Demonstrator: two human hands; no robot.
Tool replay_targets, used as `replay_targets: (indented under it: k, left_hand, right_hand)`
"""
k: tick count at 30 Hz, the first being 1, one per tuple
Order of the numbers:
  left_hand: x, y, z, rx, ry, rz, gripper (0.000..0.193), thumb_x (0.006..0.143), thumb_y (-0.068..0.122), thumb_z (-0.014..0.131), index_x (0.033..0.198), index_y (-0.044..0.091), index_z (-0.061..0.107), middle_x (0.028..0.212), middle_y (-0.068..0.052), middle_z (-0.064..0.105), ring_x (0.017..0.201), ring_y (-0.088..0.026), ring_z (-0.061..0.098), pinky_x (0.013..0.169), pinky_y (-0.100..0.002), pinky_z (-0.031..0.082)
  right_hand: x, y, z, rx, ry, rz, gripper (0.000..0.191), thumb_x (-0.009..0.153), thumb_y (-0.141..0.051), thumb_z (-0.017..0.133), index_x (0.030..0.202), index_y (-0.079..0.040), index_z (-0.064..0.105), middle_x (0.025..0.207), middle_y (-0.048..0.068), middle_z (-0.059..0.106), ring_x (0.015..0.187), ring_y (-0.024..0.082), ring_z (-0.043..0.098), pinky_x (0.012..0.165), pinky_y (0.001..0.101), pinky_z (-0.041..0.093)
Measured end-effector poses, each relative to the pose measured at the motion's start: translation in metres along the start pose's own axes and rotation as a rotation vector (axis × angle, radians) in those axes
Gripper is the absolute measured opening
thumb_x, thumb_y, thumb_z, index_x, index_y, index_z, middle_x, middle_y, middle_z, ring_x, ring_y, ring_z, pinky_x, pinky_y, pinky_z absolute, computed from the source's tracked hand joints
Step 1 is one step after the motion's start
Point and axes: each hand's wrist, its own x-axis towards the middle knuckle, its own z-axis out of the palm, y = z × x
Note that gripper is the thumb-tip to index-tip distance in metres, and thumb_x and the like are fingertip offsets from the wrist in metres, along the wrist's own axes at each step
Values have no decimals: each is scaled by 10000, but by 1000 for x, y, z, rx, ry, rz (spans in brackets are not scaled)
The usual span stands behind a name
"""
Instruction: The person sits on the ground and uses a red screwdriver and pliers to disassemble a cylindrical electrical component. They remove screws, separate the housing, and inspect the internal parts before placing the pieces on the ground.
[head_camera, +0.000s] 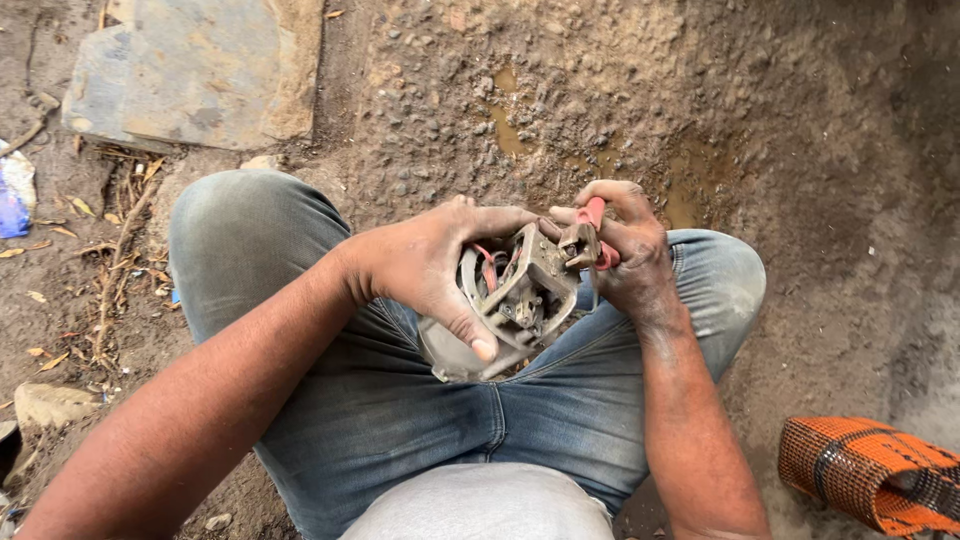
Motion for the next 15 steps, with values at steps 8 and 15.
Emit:
replay_targets:
  k: [8,15]
  left_hand:
    - [5,-1,4,490,421,38,1194,495,568,1004,1433,11,520,1282,-175,689,1161,-283,709,1009,-384,561]
    - [2,-11,7,683,542,-9,1172,553,581,1001,1466,47,496,1240,-181,689,1128,-331,704,985,-431,554]
  right_hand:
    - [-2,1,-1,-18,49,128,326,937,-82,755,1258,-61,700,1255,117,629,1175,296,644,1012,396,527]
    - [5,-4,4,35,-62,410,327,947,-247,681,1222,-90,764,1190,151,638,1106,295,672,971,428,519]
